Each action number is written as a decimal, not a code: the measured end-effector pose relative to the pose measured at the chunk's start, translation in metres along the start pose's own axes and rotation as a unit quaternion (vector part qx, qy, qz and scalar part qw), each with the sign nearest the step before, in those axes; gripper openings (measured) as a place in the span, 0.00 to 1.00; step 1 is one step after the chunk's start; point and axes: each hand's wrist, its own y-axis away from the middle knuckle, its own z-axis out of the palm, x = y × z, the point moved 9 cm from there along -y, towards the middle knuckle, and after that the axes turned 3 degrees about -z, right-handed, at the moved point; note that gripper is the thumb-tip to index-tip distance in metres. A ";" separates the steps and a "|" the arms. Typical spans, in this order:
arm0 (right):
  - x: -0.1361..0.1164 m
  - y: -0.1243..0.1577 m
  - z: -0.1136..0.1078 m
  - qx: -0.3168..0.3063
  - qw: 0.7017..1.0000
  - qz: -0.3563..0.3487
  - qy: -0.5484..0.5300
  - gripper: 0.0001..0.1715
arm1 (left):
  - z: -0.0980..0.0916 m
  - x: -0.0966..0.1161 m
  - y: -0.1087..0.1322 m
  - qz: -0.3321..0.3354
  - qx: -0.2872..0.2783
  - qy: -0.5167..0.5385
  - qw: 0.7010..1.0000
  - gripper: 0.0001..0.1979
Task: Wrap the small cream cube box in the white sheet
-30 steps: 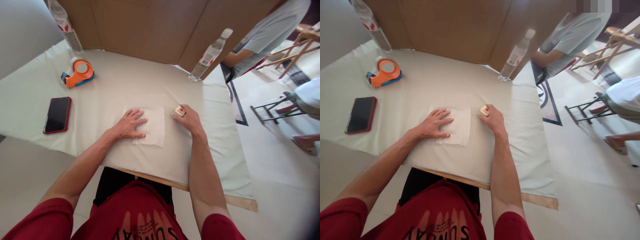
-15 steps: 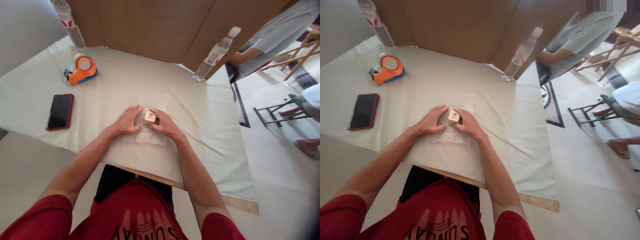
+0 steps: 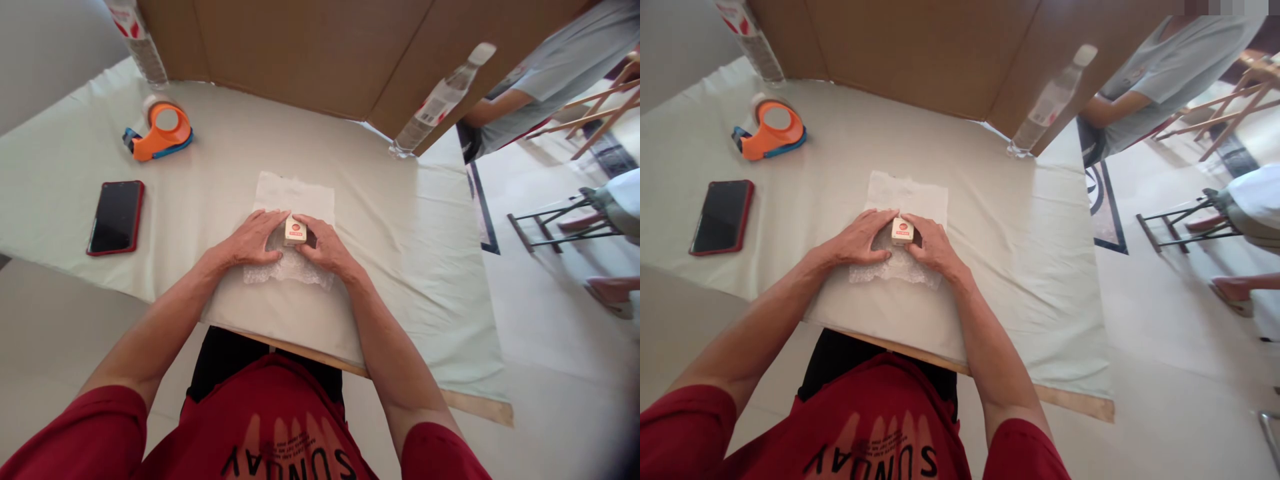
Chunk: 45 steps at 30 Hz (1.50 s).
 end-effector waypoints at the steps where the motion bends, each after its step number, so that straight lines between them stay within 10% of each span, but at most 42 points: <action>1: 0.001 0.000 0.000 -0.001 1.000 0.000 0.000 0.38 | 0.000 0.000 0.000 0.001 -0.001 0.000 1.000 0.46; 16: -0.002 0.001 -0.003 -0.009 1.000 -0.004 -0.020 0.40 | 0.001 -0.002 0.001 0.002 -0.005 -0.006 1.000 0.46; 24: -0.043 0.015 -0.067 0.026 0.996 -0.021 -0.085 0.20 | -0.005 -0.006 0.000 0.002 -0.008 0.026 1.000 0.42; 31: -0.087 0.054 -0.016 -0.115 0.973 -0.118 0.162 0.19 | -0.015 -0.014 0.003 -0.025 0.017 0.086 0.996 0.38; 36: -0.078 0.066 0.001 -0.041 0.961 -0.103 0.252 0.11 | -0.021 -0.010 0.003 -0.013 0.038 0.116 0.992 0.32; 45: -0.067 0.036 -0.048 0.144 0.976 -0.078 0.146 0.05 | -0.045 0.002 0.010 0.002 0.094 0.288 0.953 0.32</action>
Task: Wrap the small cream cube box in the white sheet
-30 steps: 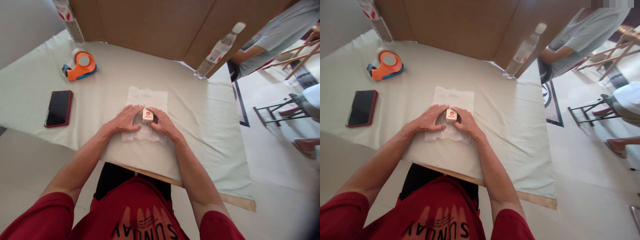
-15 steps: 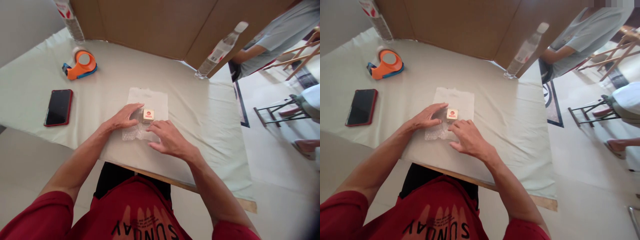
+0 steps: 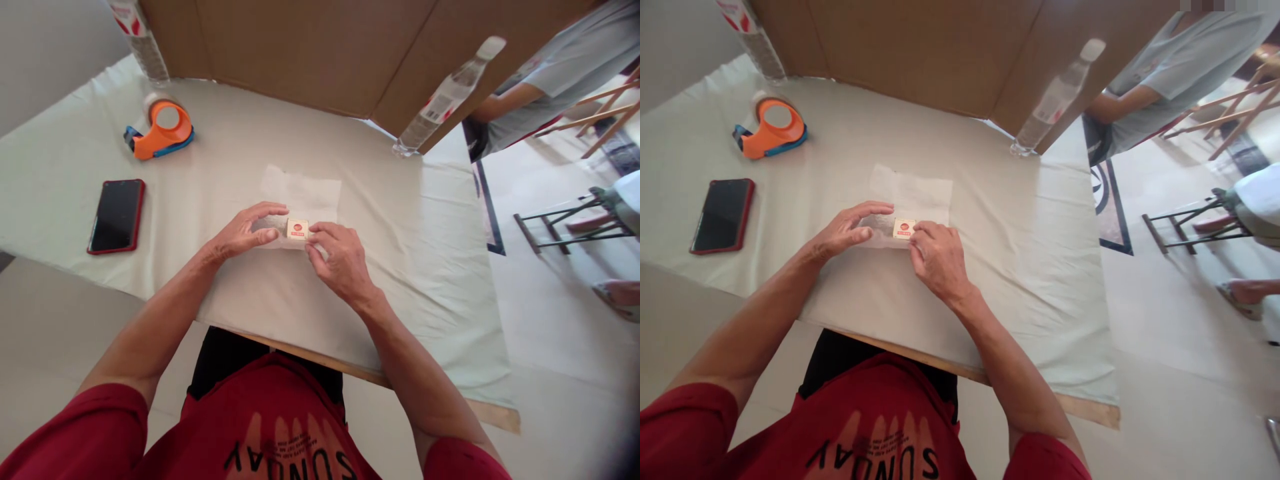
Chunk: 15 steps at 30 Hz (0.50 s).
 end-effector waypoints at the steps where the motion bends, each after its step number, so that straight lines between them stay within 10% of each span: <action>1: 0.007 -0.004 0.000 0.004 1.000 0.017 -0.016 0.05 | -0.001 0.000 0.000 -0.004 0.000 0.008 1.000 0.32; 15: 0.063 -0.021 0.040 -0.022 0.929 0.177 -0.325 0.09 | 0.006 -0.021 -0.007 -0.120 0.112 0.000 0.986 0.12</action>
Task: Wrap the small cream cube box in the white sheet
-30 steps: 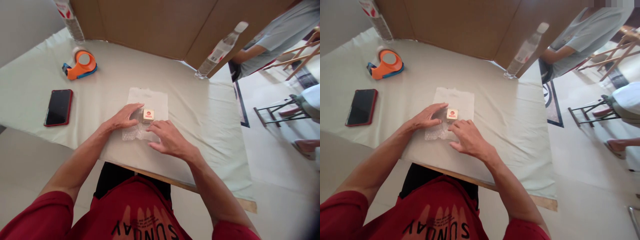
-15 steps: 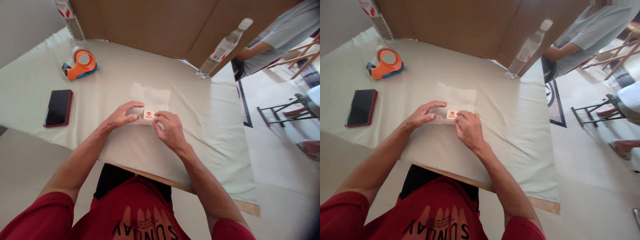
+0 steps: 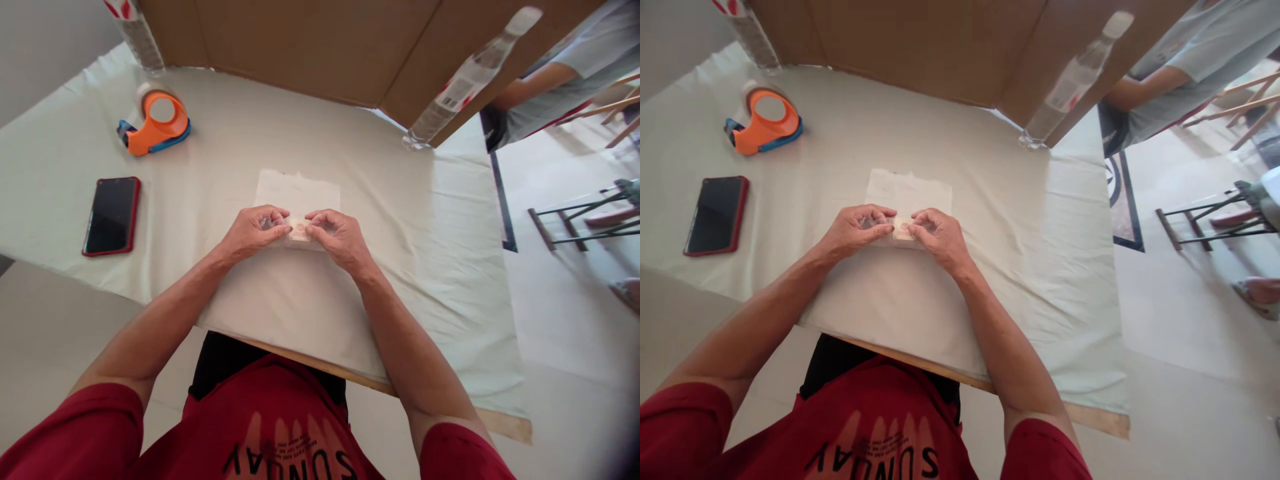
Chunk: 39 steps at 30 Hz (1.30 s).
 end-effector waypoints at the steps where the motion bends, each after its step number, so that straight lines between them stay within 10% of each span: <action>1: 0.002 0.000 0.001 0.004 1.000 0.008 -0.012 0.09 | 0.001 -0.001 -0.001 -0.006 0.001 0.008 1.000 0.12; 39: 0.006 0.008 0.009 0.044 0.996 0.049 -0.066 0.10 | 0.003 -0.001 -0.001 -0.031 0.029 0.044 0.998 0.11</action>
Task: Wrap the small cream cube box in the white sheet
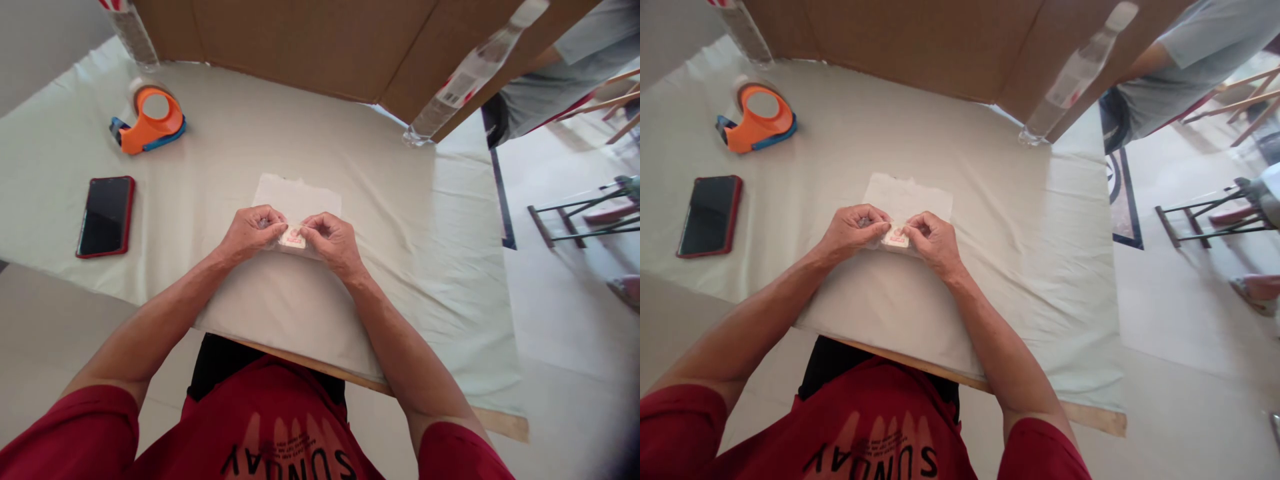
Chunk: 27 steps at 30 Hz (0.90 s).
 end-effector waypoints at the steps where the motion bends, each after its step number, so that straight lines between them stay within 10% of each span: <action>1: 0.001 -0.001 0.000 -0.003 1.000 0.003 -0.002 0.10 | 0.000 0.000 0.000 -0.001 -0.002 0.000 1.000 0.11; 7: 0.008 -0.004 -0.012 0.014 0.997 0.004 0.070 0.09 | 0.001 -0.002 0.000 -0.006 -0.005 0.012 1.000 0.12; 13: -0.053 0.016 -0.026 0.106 0.941 -0.175 0.270 0.06 | 0.001 -0.002 0.000 -0.008 -0.006 0.023 1.000 0.12; 20: -0.062 0.032 0.039 -0.091 0.888 -0.235 0.385 0.10 | 0.000 -0.003 -0.002 0.007 -0.002 -0.014 1.000 0.14; 27: -0.056 0.033 0.045 -0.104 0.868 -0.233 0.426 0.11 | -0.016 0.005 -0.001 0.016 -0.022 -0.089 0.996 0.14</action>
